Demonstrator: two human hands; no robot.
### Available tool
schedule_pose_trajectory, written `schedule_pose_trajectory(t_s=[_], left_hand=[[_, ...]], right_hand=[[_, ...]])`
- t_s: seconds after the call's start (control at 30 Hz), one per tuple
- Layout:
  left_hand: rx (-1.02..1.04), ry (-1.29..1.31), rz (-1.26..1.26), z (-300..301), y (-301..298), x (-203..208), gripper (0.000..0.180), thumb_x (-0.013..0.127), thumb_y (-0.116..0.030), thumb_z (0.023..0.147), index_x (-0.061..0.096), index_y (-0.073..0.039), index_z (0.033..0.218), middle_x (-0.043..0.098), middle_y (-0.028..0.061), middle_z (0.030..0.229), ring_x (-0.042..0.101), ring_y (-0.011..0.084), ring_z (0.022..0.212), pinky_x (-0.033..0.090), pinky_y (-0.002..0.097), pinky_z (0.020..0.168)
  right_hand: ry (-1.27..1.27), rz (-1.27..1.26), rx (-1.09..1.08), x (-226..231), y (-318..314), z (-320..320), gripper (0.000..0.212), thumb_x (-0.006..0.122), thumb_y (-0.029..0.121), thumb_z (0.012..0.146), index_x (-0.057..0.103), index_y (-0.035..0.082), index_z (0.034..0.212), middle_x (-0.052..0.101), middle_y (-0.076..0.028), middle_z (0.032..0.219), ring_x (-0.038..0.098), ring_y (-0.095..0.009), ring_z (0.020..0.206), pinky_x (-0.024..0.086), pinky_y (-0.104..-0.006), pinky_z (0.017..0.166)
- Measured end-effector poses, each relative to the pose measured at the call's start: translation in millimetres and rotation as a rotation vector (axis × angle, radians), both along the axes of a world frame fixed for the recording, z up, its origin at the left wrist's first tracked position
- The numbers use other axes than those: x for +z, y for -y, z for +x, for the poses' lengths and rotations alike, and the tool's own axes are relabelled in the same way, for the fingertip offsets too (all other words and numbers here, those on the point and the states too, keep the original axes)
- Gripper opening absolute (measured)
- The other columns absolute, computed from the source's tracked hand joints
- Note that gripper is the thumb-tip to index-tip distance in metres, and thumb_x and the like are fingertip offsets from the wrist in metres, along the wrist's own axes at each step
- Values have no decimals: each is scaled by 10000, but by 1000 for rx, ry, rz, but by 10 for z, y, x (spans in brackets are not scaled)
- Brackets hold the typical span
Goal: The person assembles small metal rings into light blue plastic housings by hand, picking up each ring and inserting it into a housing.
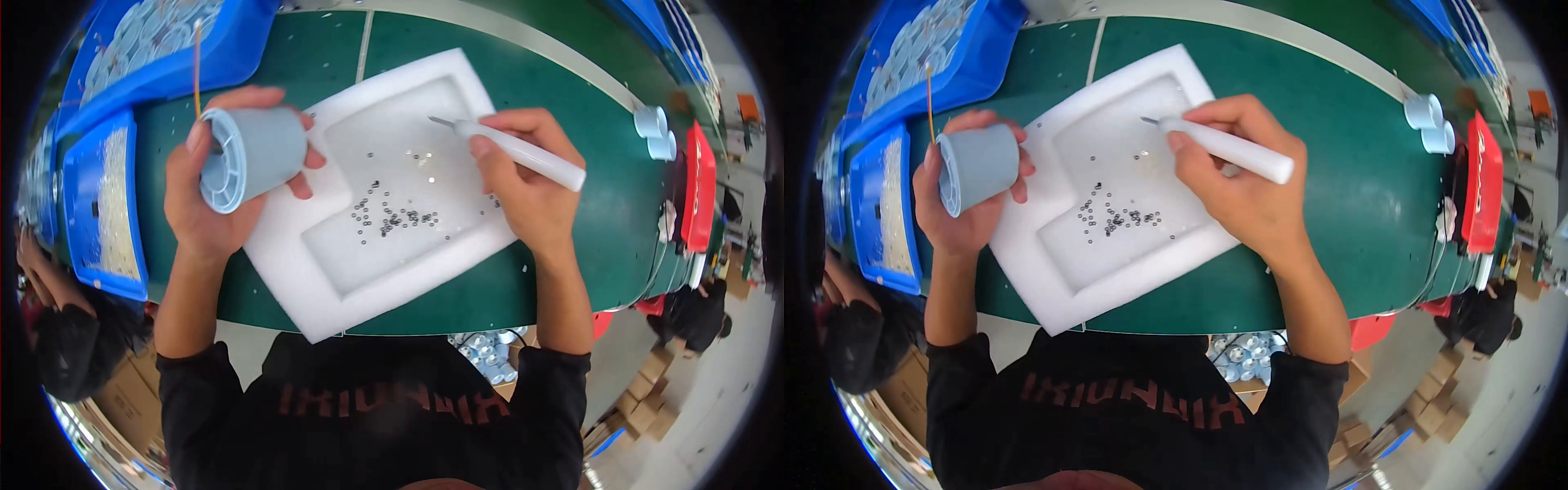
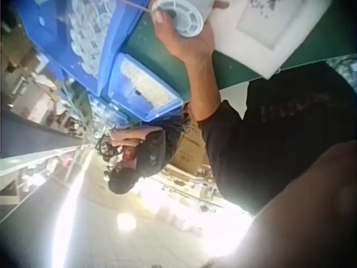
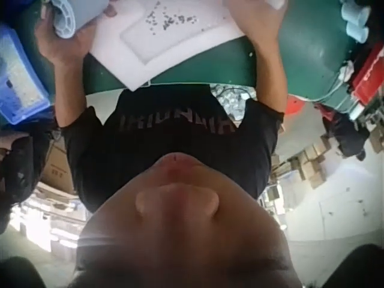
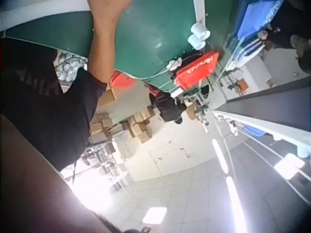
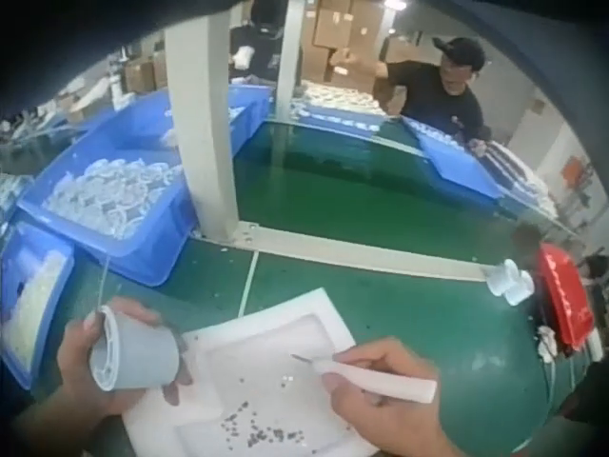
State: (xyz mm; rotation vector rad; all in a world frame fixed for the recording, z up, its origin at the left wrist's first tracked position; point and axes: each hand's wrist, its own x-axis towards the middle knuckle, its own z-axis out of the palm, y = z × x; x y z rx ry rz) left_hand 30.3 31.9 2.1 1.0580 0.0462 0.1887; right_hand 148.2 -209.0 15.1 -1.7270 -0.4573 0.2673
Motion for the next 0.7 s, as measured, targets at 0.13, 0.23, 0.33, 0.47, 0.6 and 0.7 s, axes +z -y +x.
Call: schedule_pose_trajectory(t_s=[0.13,0.23,0.33,0.47,0.6,0.7], left_hand=[[-7,-38,22,-97,-39,18,570,322,-460,942,450,-10,1266,523,252,1096,623,297,872,532,333,599],[-53,16,89,-119,-53,-34,584,322,-478,935,448,-21,1276,524,245,1101,629,284,875,543,320,592],[-62,28,114,-103,-57,-51,593,320,-484,930,442,-30,1291,524,239,1111,635,268,868,551,308,583],[-71,42,141,-104,-93,-53,615,307,-487,930,419,-25,1320,524,232,1125,638,263,861,549,301,583],[-101,41,126,-97,-104,-2,629,292,-481,939,392,-12,1347,515,228,1147,619,254,878,538,288,604],[-123,134,205,-59,-53,111,634,276,-462,952,330,0,1384,478,225,1196,577,242,928,520,278,645]], right_hand=[[101,-143,-15,-36,-17,-89,122,725,60,720,612,14,722,624,-19,647,537,-47,556,419,-192,496],[149,-187,10,-24,-3,-125,128,736,70,706,618,19,709,618,-24,634,535,-53,533,413,-195,482],[192,-188,38,-44,-28,-123,132,747,77,695,628,23,706,614,-19,623,537,-55,520,411,-191,475],[308,-191,96,-52,-45,-105,132,763,82,687,649,27,725,612,-11,615,547,-54,518,414,-179,475],[310,-226,113,-4,-75,-104,131,762,78,700,650,23,740,620,-8,634,554,-46,542,421,-173,490],[153,-188,23,41,-120,-101,133,758,77,716,650,13,762,624,-6,656,552,-36,568,422,-170,508]])
